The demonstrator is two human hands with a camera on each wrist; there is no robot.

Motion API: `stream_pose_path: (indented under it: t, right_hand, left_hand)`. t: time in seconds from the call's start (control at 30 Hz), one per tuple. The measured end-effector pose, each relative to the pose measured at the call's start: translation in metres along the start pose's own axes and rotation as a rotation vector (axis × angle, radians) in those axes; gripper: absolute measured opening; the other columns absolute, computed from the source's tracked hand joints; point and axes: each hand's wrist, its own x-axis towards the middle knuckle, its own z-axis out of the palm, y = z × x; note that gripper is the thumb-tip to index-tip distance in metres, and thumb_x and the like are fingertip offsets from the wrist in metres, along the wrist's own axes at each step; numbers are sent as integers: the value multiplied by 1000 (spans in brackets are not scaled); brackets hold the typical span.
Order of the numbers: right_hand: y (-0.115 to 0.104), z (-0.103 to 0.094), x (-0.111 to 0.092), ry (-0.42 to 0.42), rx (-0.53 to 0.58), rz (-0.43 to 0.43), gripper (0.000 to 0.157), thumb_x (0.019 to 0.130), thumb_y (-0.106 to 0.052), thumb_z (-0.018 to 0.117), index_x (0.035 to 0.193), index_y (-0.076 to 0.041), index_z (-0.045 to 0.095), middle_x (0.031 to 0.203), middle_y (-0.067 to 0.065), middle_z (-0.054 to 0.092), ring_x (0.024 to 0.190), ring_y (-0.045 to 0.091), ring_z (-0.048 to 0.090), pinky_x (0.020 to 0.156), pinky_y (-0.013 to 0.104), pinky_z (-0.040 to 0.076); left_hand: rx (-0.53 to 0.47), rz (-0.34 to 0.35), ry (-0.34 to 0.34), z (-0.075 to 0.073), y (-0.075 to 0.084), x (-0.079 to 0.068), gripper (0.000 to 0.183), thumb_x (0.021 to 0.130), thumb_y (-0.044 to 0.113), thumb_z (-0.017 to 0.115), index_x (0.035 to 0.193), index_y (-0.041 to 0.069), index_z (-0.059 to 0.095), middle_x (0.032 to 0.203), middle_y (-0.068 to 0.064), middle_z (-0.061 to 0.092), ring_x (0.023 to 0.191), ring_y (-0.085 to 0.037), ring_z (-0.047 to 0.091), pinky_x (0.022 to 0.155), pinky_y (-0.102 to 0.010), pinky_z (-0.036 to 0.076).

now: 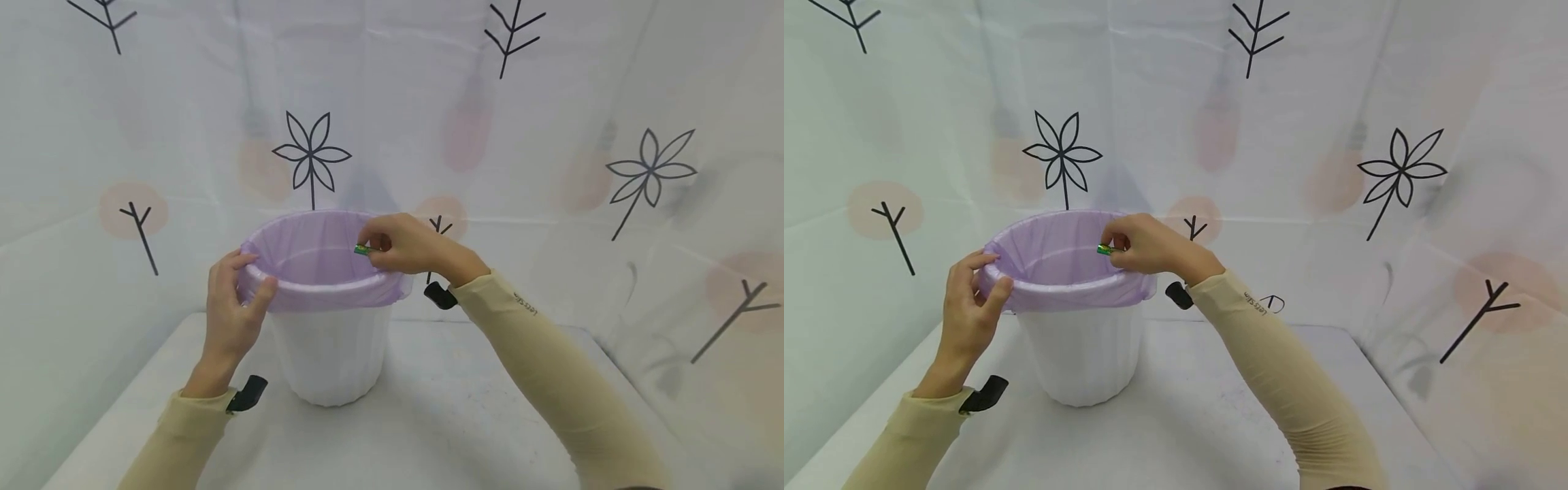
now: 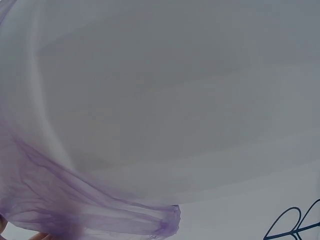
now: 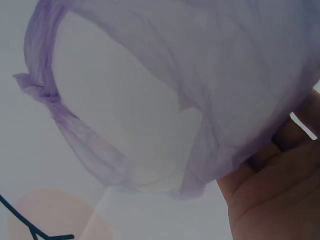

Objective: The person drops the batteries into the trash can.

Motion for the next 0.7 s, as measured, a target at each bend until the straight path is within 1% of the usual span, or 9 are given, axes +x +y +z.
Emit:
stream_pose_path:
  t: [0.13,0.23,0.37,0.47,0.57,0.7]
  right_hand:
    - [3,6,13,-35,38,32,22,80,-8,59,98,-15,68,79,-1,59,74,13,52,68,27,45]
    - [4,11,21,-60,40,64,22,80,-9,59,100,-15,69,81,-1,60,76,13,53,70,26,45]
    - [4,14,30,-79,37,101,23,80,-10,60,101,-17,68,82,-1,61,79,14,54,73,27,45]
    - [4,18,36,-87,52,113,22,80,-9,60,99,-16,68,82,0,62,80,14,54,74,28,45]
    - [7,22,41,-92,42,120,20,80,-10,61,97,-17,68,82,0,62,81,14,54,74,28,45]
    - [9,26,44,-95,5,124,17,79,-12,63,94,-17,68,81,-1,61,81,14,54,74,28,44]
  left_hand:
    - [4,3,4,0,1,0,50,82,26,66,124,4,52,134,-15,41,108,-20,40,78,-39,35]
    - [8,5,4,-1,1,0,50,82,26,65,125,4,52,134,-15,41,107,-19,40,78,-39,35]
    - [12,3,4,-1,1,0,50,82,26,65,125,4,52,134,-15,41,107,-22,41,78,-40,35]
    - [9,-3,6,-1,1,-2,50,83,26,65,125,4,52,134,-15,41,107,-24,42,77,-41,36]
    - [8,-6,7,-1,1,-2,50,83,27,65,125,4,52,134,-14,41,107,-22,42,78,-40,36]
    - [14,2,13,0,2,-2,50,82,26,65,125,4,52,134,-13,42,107,-18,40,78,-36,34]
